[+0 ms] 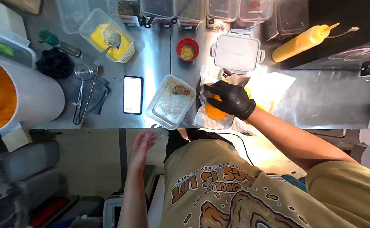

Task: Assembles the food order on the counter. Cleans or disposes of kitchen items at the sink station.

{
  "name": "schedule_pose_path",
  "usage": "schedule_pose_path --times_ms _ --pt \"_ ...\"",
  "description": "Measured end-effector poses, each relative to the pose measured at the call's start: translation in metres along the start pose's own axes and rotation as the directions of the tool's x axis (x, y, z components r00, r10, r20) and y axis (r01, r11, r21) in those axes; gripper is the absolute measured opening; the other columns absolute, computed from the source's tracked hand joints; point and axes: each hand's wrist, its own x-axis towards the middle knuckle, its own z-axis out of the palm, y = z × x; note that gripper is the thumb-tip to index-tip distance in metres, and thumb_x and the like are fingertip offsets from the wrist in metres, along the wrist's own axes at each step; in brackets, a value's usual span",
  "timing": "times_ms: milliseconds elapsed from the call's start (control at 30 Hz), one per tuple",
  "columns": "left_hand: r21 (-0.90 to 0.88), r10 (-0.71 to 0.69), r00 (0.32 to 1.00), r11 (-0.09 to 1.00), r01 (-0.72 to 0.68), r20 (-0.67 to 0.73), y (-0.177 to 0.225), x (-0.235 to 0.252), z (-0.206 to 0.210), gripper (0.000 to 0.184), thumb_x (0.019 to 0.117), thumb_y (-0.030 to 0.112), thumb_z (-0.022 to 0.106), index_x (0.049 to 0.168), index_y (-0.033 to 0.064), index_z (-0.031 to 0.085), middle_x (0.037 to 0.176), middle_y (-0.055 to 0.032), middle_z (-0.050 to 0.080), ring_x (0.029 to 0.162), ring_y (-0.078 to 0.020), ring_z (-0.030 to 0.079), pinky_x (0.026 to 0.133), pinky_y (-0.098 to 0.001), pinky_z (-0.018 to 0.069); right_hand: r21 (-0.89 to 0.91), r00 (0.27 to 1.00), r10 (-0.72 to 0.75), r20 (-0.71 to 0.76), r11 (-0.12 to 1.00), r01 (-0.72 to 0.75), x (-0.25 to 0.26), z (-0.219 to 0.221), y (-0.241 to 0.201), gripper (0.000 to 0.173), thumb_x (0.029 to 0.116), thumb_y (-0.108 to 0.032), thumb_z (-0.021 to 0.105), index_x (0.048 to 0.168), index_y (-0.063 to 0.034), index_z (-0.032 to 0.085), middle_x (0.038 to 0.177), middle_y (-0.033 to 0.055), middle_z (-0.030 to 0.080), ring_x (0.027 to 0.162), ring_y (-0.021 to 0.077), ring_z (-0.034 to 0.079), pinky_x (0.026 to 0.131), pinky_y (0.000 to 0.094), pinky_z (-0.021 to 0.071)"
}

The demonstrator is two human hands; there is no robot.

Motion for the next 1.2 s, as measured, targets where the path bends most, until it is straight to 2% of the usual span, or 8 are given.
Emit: schedule_pose_path --times_ms 100,200,300,467,600,833,1067,1200 --pt "0.041 -0.008 1.000 0.999 0.009 -0.026 0.011 0.010 0.005 0.039 0.1105 0.025 0.043 0.140 0.0010 0.051 0.125 -0.0144 0.068 0.109 -0.0231 0.070 0.093 -0.0404 0.0583 -0.113 0.979 0.014 0.202 0.994 0.009 0.034 0.017 -0.049 0.049 0.0991 -0.033 0.058 0.145 -0.0167 0.058 0.130 0.0138 0.066 0.100 0.0364 0.070 0.073 0.0593 0.0565" --pt "0.088 -0.066 0.998 0.994 0.066 -0.007 0.024 0.020 0.007 0.036 0.1109 0.024 0.045 0.136 0.0005 0.053 0.122 -0.0156 0.068 0.107 -0.0239 0.070 0.091 -0.0412 0.0583 -0.225 0.913 0.204 0.355 0.966 -0.128 0.077 0.046 -0.092 0.058 0.0993 -0.013 0.057 0.154 -0.0036 0.041 0.134 0.0240 0.060 0.097 0.0447 0.069 0.072 0.0614 0.0557" --pt "0.123 -0.092 0.993 0.989 0.083 0.074 0.028 0.026 0.002 0.035 0.1106 0.024 0.046 0.135 0.0005 0.054 0.122 -0.0158 0.068 0.108 -0.0240 0.070 0.092 -0.0408 0.0579 -0.270 0.881 0.302 0.363 0.940 -0.211 0.099 0.067 -0.109 0.042 0.1040 -0.005 0.046 0.145 0.0024 0.045 0.125 0.0281 0.060 0.095 0.0469 0.068 0.072 0.0606 0.0558" --pt "0.083 -0.097 0.984 0.993 0.086 0.147 0.022 0.031 -0.026 0.038 0.1104 0.027 0.046 0.137 0.0009 0.054 0.124 -0.0142 0.069 0.110 -0.0236 0.070 0.095 -0.0411 0.0575 -0.152 0.932 0.170 0.321 0.980 -0.127 0.101 0.066 -0.096 0.065 0.0967 -0.016 0.064 0.158 -0.0175 0.041 0.132 0.0188 0.063 0.100 0.0424 0.069 0.077 0.0617 0.0550" --pt "0.097 -0.134 0.971 0.988 0.117 0.197 0.017 0.040 -0.047 0.036 0.1101 0.024 0.047 0.136 0.0011 0.055 0.123 -0.0138 0.068 0.109 -0.0229 0.070 0.093 -0.0393 0.0580 -0.230 0.888 0.209 0.409 0.966 -0.121 0.099 0.068 -0.097 0.063 0.0957 -0.004 0.060 0.156 -0.0156 0.044 0.135 0.0188 0.061 0.103 0.0428 0.068 0.080 0.0615 0.0548" --pt "0.136 -0.118 0.951 0.987 0.082 0.285 0.025 0.057 -0.067 0.037 0.1098 0.026 0.048 0.136 0.0017 0.056 0.121 -0.0137 0.069 0.108 -0.0228 0.070 0.092 -0.0394 0.0586 -0.218 0.857 0.151 0.492 0.975 -0.047 0.115 0.077 -0.104 0.070 0.0939 -0.012 0.066 0.157 -0.0291 0.042 0.132 0.0169 0.062 0.099 0.0423 0.068 0.075 0.0632 0.0545" --pt "0.154 -0.090 0.941 0.987 0.041 0.327 0.030 0.067 -0.075 0.038 0.1099 0.025 0.045 0.137 0.0004 0.054 0.120 -0.0135 0.070 0.106 -0.0228 0.071 0.089 -0.0388 0.0597 -0.108 0.889 0.066 0.453 0.994 -0.018 0.113 0.070 -0.106 0.049 0.0935 -0.020 0.071 0.141 -0.0156 0.060 0.124 0.0157 0.065 0.100 0.0378 0.068 0.078 0.0592 0.0547" --pt "0.153 -0.092 0.939 0.987 0.043 0.332 0.032 0.070 -0.080 0.038 0.1099 0.025 0.045 0.138 0.0008 0.054 0.120 -0.0136 0.070 0.106 -0.0229 0.071 0.089 -0.0387 0.0598 0.003 0.939 0.196 0.283 0.979 -0.206 0.101 0.023 -0.104 0.054 0.0888 -0.025 0.077 0.141 -0.0171 0.062 0.127 0.0115 0.068 0.110 0.0328 0.068 0.092 0.0588 0.0532"
